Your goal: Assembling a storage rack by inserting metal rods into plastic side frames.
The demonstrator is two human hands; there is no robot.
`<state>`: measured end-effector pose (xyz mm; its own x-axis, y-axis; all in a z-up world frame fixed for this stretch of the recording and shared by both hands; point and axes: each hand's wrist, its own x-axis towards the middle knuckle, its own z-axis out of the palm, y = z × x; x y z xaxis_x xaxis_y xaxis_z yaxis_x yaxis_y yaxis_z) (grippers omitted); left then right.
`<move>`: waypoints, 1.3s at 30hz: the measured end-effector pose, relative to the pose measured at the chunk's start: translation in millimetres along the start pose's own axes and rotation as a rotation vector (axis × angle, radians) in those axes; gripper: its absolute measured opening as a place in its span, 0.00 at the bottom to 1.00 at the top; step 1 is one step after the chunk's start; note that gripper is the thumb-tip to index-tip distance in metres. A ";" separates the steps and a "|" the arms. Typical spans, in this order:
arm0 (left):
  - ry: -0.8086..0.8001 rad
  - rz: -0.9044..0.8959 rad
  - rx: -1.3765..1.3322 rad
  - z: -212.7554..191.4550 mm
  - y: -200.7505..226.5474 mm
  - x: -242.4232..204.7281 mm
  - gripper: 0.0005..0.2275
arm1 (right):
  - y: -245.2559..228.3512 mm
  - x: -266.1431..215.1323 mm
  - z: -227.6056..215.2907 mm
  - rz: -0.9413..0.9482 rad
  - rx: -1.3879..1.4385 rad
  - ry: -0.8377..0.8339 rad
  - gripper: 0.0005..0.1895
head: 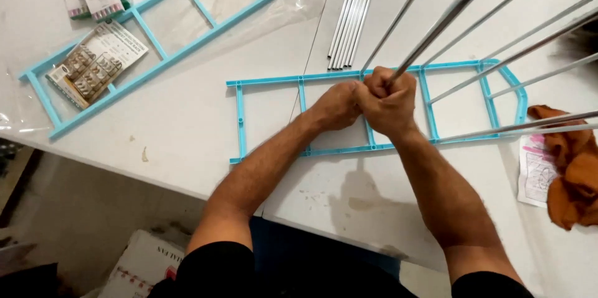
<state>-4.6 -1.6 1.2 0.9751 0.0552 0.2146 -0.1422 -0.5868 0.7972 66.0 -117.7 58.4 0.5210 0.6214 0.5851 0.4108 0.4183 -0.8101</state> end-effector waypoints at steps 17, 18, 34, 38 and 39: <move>0.020 0.041 0.026 -1.9 18.6 1.2 0.06 | 22.3 10.7 -43.2 0.012 0.440 -0.367 0.35; 0.023 0.045 0.045 -1.4 17.9 1.6 0.07 | 27.4 9.5 -44.7 -0.003 0.411 -0.317 0.34; 0.285 -0.186 0.629 -19.2 -28.3 30.8 0.05 | 26.8 -67.6 -37.2 0.391 -0.784 -0.300 0.13; 0.250 -0.215 0.722 -24.5 -20.8 51.6 0.07 | 26.0 -67.6 -35.7 0.413 -0.779 -0.242 0.13; 0.234 -0.251 0.708 -24.9 -23.1 56.3 0.08 | 25.2 -67.6 -35.2 0.418 -0.772 -0.241 0.13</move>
<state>49.4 35.3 9.0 0.8915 0.3768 0.2517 0.2962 -0.9050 0.3055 67.5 -172.5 -0.2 0.6050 0.7809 0.1555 0.6557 -0.3779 -0.6536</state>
